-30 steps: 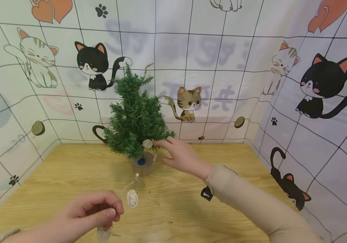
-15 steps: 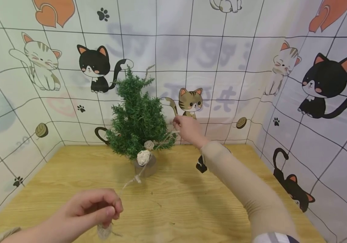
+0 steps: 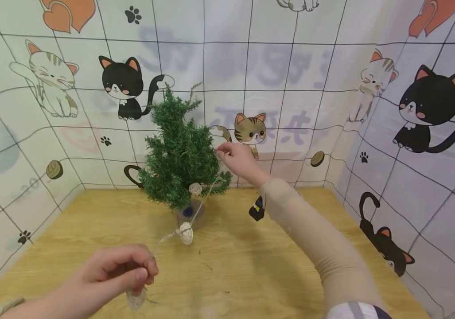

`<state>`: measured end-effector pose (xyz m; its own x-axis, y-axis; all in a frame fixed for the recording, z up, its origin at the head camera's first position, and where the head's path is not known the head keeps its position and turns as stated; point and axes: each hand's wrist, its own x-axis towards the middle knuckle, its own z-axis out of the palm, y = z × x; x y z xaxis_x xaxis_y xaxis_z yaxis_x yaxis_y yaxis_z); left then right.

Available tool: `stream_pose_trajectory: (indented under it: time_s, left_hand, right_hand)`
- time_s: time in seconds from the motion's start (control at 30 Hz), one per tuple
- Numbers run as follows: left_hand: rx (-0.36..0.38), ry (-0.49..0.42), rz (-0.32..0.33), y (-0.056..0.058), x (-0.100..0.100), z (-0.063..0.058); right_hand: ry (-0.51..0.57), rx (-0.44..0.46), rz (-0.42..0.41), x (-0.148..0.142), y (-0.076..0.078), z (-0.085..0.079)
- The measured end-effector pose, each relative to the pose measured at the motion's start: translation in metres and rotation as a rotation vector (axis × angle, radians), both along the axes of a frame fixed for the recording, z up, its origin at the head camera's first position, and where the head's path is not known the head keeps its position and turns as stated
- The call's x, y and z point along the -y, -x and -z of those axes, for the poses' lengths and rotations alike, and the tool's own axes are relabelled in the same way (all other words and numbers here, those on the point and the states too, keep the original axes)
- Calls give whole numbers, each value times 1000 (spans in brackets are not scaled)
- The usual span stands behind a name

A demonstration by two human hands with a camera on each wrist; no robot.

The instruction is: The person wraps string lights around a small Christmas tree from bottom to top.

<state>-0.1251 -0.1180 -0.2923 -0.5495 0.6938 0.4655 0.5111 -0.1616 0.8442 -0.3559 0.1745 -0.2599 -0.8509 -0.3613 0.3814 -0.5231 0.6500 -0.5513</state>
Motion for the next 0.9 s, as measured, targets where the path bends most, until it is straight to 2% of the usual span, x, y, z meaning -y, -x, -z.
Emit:
stream_pose_trajectory:
  time_s: [0.1, 0.23, 0.33, 0.4, 0.63, 0.8, 0.9]
  left_hand:
    - [-43, -2, 7, -1, 1, 0]
    - [-62, -2, 21, -1, 2, 1]
    - [-54, -1, 24, -2, 2, 2]
    - [-43, 5, 21, -2, 2, 2]
    - [-21, 2, 0, -4, 5, 2]
    - [-25, -9, -34, -7, 12, -6]
    - [-45, -15, -57, -6, 15, -13]
  right_hand:
    - [-141, -33, -46, 8, -11, 3]
    - [-348, -210, -121, 17, -24, 20]
    - [-438, -336, -162, 24, -31, 35]
    - [-476, -373, -183, 27, -34, 43]
    - [-567, -377, -194, 31, -46, 55]
    - [-576, -311, -164, 26, -53, 50]
    - [-517, -252, -143, 21, -58, 42]
